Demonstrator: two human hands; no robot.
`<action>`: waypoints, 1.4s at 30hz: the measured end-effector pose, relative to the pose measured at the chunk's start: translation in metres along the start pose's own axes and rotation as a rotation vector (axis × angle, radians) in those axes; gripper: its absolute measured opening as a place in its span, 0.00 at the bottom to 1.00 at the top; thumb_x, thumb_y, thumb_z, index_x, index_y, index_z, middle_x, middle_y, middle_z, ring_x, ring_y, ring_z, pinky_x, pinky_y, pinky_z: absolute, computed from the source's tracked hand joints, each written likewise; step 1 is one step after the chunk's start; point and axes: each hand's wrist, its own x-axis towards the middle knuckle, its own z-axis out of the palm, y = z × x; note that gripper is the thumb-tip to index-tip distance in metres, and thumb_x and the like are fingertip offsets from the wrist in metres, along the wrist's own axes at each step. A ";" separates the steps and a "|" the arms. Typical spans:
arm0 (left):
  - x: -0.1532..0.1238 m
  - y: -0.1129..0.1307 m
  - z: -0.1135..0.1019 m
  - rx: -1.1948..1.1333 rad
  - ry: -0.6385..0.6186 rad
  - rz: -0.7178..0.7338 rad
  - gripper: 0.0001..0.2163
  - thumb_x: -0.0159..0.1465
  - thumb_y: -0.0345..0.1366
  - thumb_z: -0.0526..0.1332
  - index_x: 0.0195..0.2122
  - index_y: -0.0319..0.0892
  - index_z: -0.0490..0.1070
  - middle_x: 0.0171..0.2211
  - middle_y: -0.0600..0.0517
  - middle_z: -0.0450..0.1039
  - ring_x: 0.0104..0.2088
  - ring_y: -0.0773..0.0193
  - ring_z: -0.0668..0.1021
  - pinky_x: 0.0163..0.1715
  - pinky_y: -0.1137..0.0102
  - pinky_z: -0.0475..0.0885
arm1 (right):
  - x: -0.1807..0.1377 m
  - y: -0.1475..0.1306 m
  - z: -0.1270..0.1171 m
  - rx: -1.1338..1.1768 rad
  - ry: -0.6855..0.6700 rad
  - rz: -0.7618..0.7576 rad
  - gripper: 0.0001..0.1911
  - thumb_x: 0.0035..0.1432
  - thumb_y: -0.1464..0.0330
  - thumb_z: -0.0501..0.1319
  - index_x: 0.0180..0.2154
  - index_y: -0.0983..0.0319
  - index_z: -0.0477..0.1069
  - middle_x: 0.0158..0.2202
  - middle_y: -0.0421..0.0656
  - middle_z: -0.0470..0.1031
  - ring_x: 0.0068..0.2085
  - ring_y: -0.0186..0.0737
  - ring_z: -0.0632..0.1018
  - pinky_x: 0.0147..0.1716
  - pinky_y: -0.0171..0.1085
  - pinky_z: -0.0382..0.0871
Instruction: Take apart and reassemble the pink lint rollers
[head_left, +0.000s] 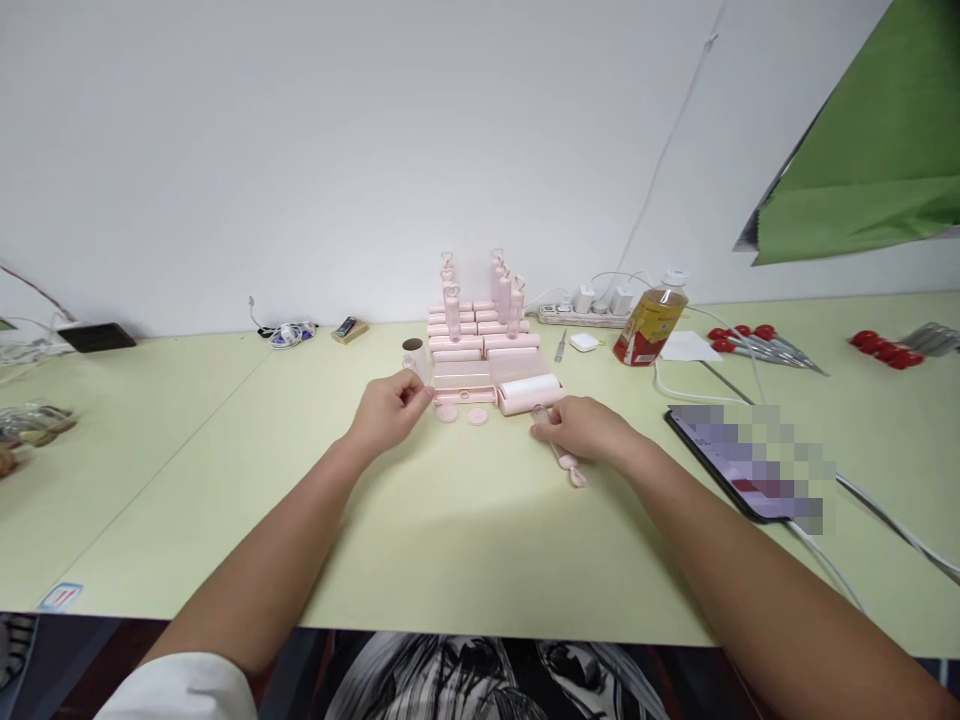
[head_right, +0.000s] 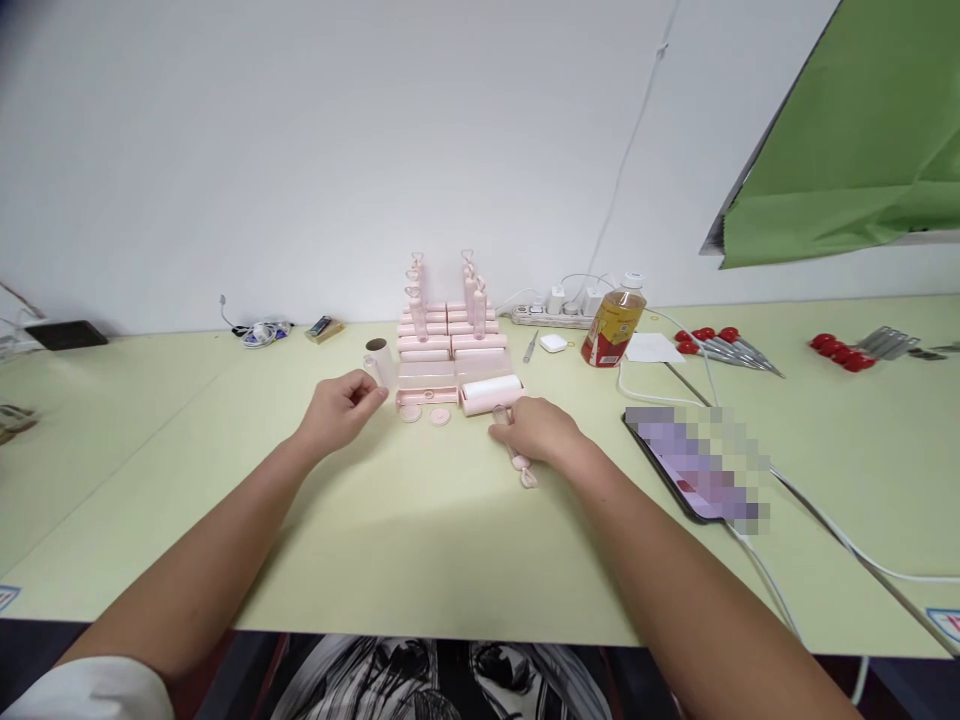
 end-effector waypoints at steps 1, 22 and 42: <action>-0.002 0.003 0.003 -0.004 -0.041 0.024 0.12 0.61 0.42 0.57 0.25 0.41 0.65 0.19 0.58 0.63 0.20 0.71 0.63 0.22 0.74 0.58 | 0.000 0.000 0.000 0.003 -0.012 -0.010 0.15 0.50 0.57 0.60 0.22 0.59 0.64 0.23 0.42 0.73 0.25 0.40 0.72 0.23 0.36 0.53; -0.018 0.033 0.033 -0.803 -0.385 -0.325 0.25 0.57 0.46 0.64 0.53 0.42 0.63 0.33 0.52 0.70 0.21 0.70 0.73 0.16 0.75 0.68 | -0.028 -0.018 0.005 0.493 0.071 -0.495 0.15 0.54 0.56 0.60 0.28 0.59 0.62 0.21 0.34 0.62 0.23 0.32 0.63 0.22 0.32 0.55; -0.016 0.027 0.023 -0.858 -0.664 -0.186 0.28 0.55 0.42 0.66 0.56 0.40 0.67 0.36 0.48 0.71 0.22 0.71 0.70 0.18 0.74 0.67 | -0.015 -0.017 0.011 1.251 -0.033 -0.557 0.20 0.46 0.63 0.70 0.39 0.59 0.65 0.34 0.37 0.64 0.28 0.31 0.69 0.22 0.33 0.68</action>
